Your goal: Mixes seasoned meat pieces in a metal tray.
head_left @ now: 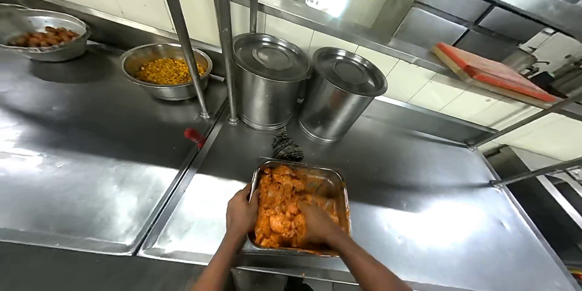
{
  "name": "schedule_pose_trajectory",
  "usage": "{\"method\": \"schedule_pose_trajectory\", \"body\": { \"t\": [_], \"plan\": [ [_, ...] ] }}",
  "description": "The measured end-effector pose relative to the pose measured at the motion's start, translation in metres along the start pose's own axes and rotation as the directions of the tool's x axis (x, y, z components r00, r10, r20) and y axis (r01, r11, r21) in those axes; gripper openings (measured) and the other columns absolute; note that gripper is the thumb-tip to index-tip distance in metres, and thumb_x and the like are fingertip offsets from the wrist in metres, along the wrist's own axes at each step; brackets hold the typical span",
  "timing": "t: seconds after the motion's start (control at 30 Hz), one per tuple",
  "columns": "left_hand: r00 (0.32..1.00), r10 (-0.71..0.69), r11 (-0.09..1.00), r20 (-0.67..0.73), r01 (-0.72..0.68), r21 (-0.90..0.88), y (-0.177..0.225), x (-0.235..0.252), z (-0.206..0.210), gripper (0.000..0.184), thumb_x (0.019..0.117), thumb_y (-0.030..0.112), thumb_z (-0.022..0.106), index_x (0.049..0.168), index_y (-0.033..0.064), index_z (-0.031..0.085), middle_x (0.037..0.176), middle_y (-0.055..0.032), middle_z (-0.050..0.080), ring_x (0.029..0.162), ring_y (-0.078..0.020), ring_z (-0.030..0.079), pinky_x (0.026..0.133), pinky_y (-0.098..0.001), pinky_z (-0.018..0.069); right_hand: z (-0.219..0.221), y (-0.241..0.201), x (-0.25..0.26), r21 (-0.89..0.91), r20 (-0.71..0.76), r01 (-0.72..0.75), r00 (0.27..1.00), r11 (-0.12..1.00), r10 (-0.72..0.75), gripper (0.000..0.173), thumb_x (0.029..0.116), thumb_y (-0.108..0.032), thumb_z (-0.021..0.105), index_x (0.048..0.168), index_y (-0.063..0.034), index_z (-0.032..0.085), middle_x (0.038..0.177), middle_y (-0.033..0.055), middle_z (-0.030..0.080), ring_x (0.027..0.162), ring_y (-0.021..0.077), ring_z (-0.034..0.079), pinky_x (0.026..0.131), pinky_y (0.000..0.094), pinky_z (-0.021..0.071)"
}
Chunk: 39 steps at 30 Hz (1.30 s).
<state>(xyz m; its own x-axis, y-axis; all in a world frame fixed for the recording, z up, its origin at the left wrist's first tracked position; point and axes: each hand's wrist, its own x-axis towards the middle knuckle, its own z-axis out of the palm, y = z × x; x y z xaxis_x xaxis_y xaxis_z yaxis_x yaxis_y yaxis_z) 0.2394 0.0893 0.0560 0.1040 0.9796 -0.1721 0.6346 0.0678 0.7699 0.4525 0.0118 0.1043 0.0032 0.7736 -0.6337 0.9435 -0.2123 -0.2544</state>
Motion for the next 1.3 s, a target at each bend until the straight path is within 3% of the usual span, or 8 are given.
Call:
{"method": "schedule_pose_trajectory", "body": {
  "t": [0.2, 0.4, 0.6, 0.7, 0.73, 0.97, 1.13, 1.3],
  "plan": [
    [0.998, 0.047, 0.999, 0.037, -0.047, -0.010, -0.002, -0.001, -0.004, 0.036, 0.1068, 0.026, 0.056, 0.134, 0.0060, 0.067, 0.105, -0.0162, 0.073, 0.098, -0.0308, 0.071, 0.093, -0.0533, 0.0542, -0.022, 0.033, 0.017, 0.334, -0.203, -0.140, 0.955, 0.932, 0.216, 0.058, 0.0881, -0.025, 0.075, 0.138, -0.0022, 0.058, 0.136, 0.0248, 0.059, 0.126, 0.0382, 0.059, 0.106, 0.0565, 0.0481],
    [0.999, 0.052, 0.998, -0.008, -0.053, -0.031, 0.000, -0.002, -0.002, 0.033, 0.1059, 0.025, 0.058, 0.131, 0.0054, 0.068, 0.101, -0.0176, 0.074, 0.094, -0.0325, 0.072, 0.089, -0.0550, 0.0551, -0.050, 0.030, -0.028, 0.640, -0.499, 0.177, 0.836, 0.748, 0.229, 0.033, 0.0845, -0.004, 0.077, 0.117, -0.0042, 0.070, 0.106, 0.0138, 0.073, 0.098, 0.0236, 0.070, 0.089, 0.0472, 0.0582],
    [1.000, 0.025, 0.999, 0.001, -0.025, -0.037, 0.002, -0.002, -0.005, 0.033, 0.1053, 0.025, 0.060, 0.130, 0.0058, 0.069, 0.097, -0.0177, 0.073, 0.089, -0.0318, 0.071, 0.086, -0.0546, 0.0552, -0.065, 0.016, -0.059, 0.355, -0.875, 0.388, 0.459, 0.850, 0.156, 0.030, 0.0680, -0.004, 0.082, 0.096, -0.0014, 0.071, 0.083, 0.0095, 0.072, 0.075, 0.0203, 0.071, 0.068, 0.0452, 0.0588],
    [1.000, 0.021, 0.999, 0.008, -0.021, -0.041, 0.001, -0.002, -0.004, 0.033, 0.1049, 0.026, 0.060, 0.129, 0.0057, 0.069, 0.096, -0.0167, 0.073, 0.086, -0.0311, 0.071, 0.085, -0.0546, 0.0558, -0.053, 0.022, -0.039, 0.178, -0.361, 0.001, 0.930, 0.984, 0.064, 0.052, 0.0807, -0.014, 0.080, 0.128, -0.0009, 0.065, 0.123, 0.0235, 0.066, 0.117, 0.0386, 0.063, 0.101, 0.0579, 0.0506],
    [1.000, 0.020, 0.999, 0.011, -0.019, -0.041, 0.000, -0.002, -0.004, 0.034, 0.1049, 0.027, 0.060, 0.131, 0.0057, 0.069, 0.097, -0.0165, 0.074, 0.087, -0.0309, 0.071, 0.086, -0.0545, 0.0559, -0.049, 0.014, -0.033, 0.051, -0.184, -0.049, 0.981, 0.997, 0.058, 0.053, 0.0830, -0.015, 0.079, 0.131, -0.0014, 0.062, 0.130, 0.0261, 0.061, 0.121, 0.0431, 0.060, 0.101, 0.0621, 0.0486],
    [1.000, 0.018, 0.999, 0.008, -0.018, -0.033, -0.002, 0.000, -0.002, 0.037, 0.1051, 0.027, 0.060, 0.135, 0.0060, 0.066, 0.097, -0.0165, 0.074, 0.086, -0.0299, 0.071, 0.085, -0.0529, 0.0560, 0.011, -0.042, -0.018, -0.122, 0.054, 0.346, 0.938, 0.930, -0.342, 0.058, 0.0893, 0.000, 0.068, 0.145, -0.0122, 0.055, 0.142, 0.0283, 0.052, 0.128, 0.0500, 0.053, 0.100, 0.0670, 0.0478],
    [1.000, 0.011, 0.999, -0.002, -0.011, -0.042, -0.001, -0.002, -0.002, 0.037, 0.1046, 0.027, 0.061, 0.135, 0.0066, 0.066, 0.096, -0.0159, 0.074, 0.085, -0.0299, 0.070, 0.084, -0.0520, 0.0563, -0.024, 0.016, -0.027, 0.041, -0.115, 0.091, 0.990, 0.995, -0.086, 0.049, 0.0894, 0.001, 0.065, 0.138, 0.0020, 0.057, 0.137, 0.0270, 0.058, 0.131, 0.0407, 0.055, 0.111, 0.0553, 0.0440],
    [1.000, 0.013, 0.999, -0.019, -0.013, -0.040, 0.000, -0.004, -0.003, 0.034, 0.1044, 0.026, 0.062, 0.132, 0.0063, 0.068, 0.095, -0.0161, 0.074, 0.084, -0.0303, 0.071, 0.083, -0.0534, 0.0559, -0.057, 0.033, -0.042, 0.247, -0.426, -0.042, 0.893, 0.968, 0.147, 0.030, 0.0884, -0.004, 0.070, 0.118, 0.0024, 0.068, 0.111, 0.0232, 0.070, 0.107, 0.0371, 0.068, 0.096, 0.0541, 0.0536]
  ]
}}
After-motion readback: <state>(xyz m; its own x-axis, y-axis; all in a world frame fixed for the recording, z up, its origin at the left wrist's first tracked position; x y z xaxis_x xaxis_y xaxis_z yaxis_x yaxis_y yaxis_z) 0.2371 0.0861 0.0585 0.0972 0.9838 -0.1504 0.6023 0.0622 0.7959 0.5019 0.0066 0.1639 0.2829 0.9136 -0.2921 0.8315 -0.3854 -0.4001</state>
